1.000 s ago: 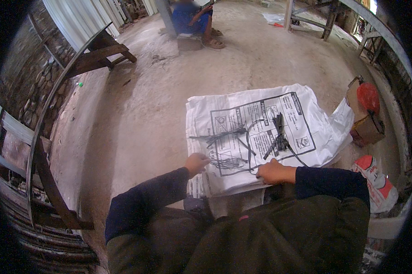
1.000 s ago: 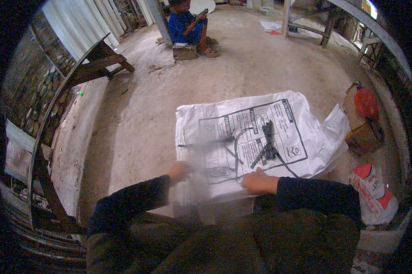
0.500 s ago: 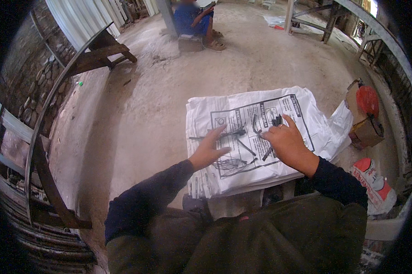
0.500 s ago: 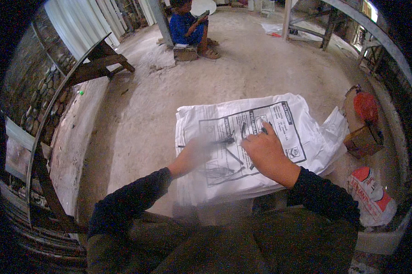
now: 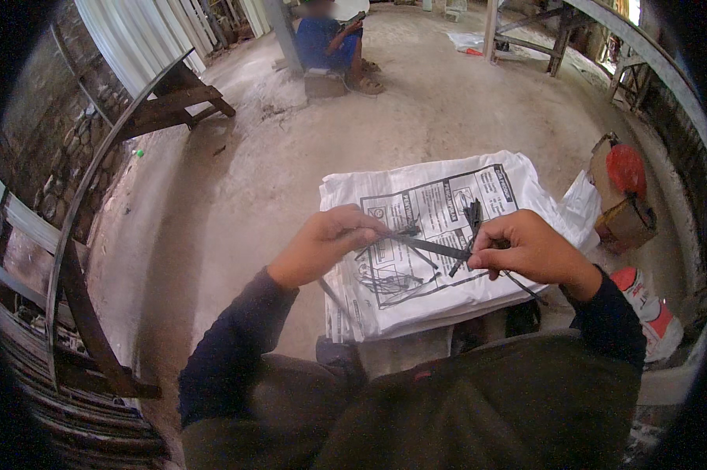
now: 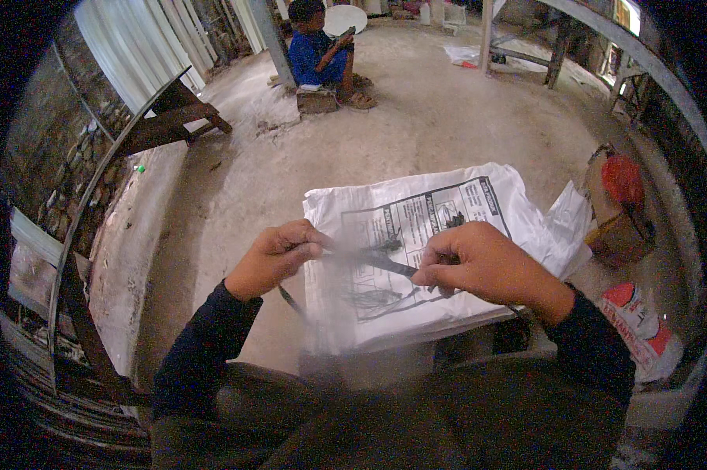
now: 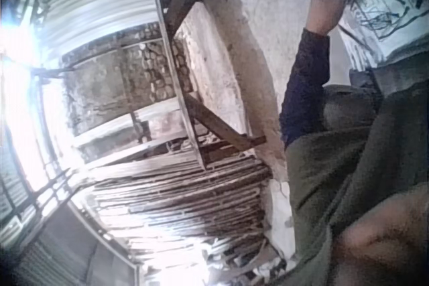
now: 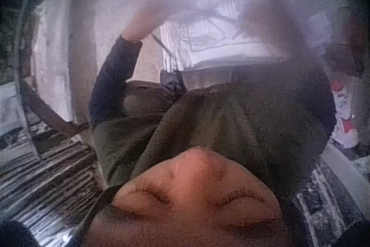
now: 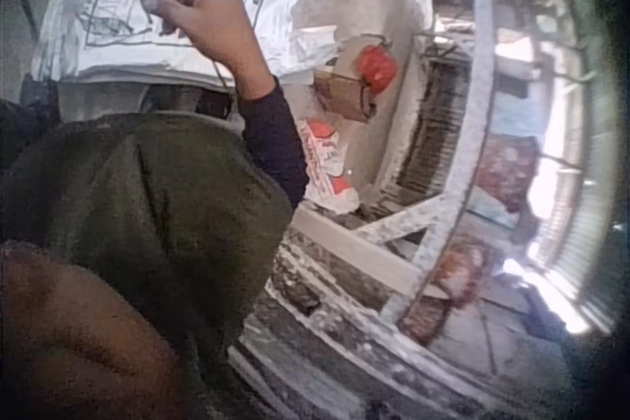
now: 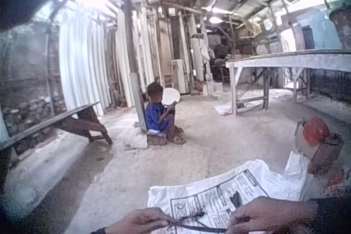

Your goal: The person sits on the floor and repeatedly ties black cables into loops using their hands. They pick up a cable, form a loop, and secure it, then place it on a white sack before repeating the process with another cable.

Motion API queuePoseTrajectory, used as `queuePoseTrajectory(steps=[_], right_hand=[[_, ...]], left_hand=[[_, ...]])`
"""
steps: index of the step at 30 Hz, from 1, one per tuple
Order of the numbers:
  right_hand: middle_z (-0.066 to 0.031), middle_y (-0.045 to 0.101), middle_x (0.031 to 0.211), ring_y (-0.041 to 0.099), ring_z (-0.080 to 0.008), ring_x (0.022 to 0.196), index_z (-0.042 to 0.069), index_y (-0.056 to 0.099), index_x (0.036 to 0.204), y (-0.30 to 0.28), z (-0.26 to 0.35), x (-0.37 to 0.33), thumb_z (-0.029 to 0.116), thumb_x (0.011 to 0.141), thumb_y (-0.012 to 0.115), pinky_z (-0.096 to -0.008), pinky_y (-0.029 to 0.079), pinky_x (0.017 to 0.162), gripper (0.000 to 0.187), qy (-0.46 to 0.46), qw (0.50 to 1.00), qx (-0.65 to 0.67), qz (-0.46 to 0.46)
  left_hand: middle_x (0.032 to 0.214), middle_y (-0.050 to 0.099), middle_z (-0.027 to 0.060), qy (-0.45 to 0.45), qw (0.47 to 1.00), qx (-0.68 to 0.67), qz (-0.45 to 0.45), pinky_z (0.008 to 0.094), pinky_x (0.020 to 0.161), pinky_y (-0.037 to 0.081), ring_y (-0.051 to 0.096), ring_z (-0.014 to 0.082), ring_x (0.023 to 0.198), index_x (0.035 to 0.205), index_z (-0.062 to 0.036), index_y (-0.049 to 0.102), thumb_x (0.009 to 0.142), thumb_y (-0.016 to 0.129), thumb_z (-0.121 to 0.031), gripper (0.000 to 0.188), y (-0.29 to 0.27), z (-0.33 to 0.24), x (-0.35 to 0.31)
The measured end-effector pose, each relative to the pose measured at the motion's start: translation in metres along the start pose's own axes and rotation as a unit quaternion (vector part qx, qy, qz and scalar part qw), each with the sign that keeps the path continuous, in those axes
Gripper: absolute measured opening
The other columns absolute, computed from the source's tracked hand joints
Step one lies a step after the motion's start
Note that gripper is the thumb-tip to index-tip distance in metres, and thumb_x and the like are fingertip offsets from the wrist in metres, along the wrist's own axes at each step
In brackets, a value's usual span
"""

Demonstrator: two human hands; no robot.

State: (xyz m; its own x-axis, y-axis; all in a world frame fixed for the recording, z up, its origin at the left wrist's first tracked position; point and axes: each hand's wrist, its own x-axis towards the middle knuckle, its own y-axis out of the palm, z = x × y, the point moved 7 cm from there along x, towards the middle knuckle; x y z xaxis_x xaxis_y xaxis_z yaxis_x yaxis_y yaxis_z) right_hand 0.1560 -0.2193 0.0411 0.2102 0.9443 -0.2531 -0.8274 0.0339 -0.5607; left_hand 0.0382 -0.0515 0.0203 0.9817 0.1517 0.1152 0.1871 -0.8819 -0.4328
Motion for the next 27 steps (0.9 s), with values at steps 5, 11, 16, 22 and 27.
queuePoseTrajectory(steps=[5,11,16,22,27], right_hand=[[-0.0048,0.056,0.063,0.055,-0.0117,0.055,-0.002,0.055,0.095,-0.033,0.023,-0.017,0.024,0.082,0.057,-0.026,0.047,0.058,0.029,-0.092,0.949,0.303,0.005],[-0.0039,0.057,0.078,0.055,-0.0092,0.062,-0.002,0.041,0.117,-0.081,0.046,-0.029,0.022,0.084,0.053,-0.0251,0.049,0.068,0.043,-0.311,0.839,0.436,-0.096],[-0.0016,0.057,0.091,0.057,-0.0094,0.067,0.004,0.031,0.127,-0.082,0.028,-0.03,0.016,0.087,0.046,-0.0262,0.048,0.074,0.045,-0.335,0.764,0.534,-0.137],[-0.003,0.06,0.096,0.059,-0.0107,0.074,0.008,0.037,0.125,-0.082,0.009,-0.03,0.017,0.086,0.049,-0.0266,0.049,0.073,0.041,-0.351,0.733,0.565,-0.142],[-0.0073,0.059,0.088,0.059,-0.0158,0.079,0.002,0.052,0.099,-0.041,-0.015,-0.005,0.013,0.081,0.056,-0.0271,0.048,0.074,0.022,-0.151,0.816,0.545,-0.118]], left_hand=[[0.077,0.056,0.0035,-0.088,0.994,-0.065,0.007,0.024,0.07,0.04,0.051,0.0109,0.075,0.091,-0.0007,0.061,0.085,0.051,-0.016,0.02,-0.005,0.017,-0.006],[0.071,0.055,-0.0013,-0.15,0.982,-0.116,-0.008,0.0196,0.054,0.039,0.048,0.0069,0.059,0.092,-0.0026,0.061,0.086,0.049,-0.022,0.023,-0.008,0.043,-0.008],[0.075,0.059,0.001,-0.167,0.981,-0.093,-0.024,0.0194,0.048,0.041,0.052,0.0067,0.054,0.094,-0.0024,0.059,0.086,0.049,-0.019,0.02,-0.005,0.064,-0.009],[0.079,0.061,0.0014,-0.214,0.975,-0.044,-0.032,0.0202,0.051,0.043,0.057,0.0092,0.061,0.094,-0.0043,0.056,0.085,0.049,-0.017,0.017,0.005,0.074,-0.008],[0.084,0.057,0.0004,-0.266,0.909,-0.318,-0.052,0.0231,0.062,0.041,0.051,0.0079,0.072,0.086,-0.0065,0.055,0.082,0.055,-0.025,0.019,0.048,0.024,-0.015]])
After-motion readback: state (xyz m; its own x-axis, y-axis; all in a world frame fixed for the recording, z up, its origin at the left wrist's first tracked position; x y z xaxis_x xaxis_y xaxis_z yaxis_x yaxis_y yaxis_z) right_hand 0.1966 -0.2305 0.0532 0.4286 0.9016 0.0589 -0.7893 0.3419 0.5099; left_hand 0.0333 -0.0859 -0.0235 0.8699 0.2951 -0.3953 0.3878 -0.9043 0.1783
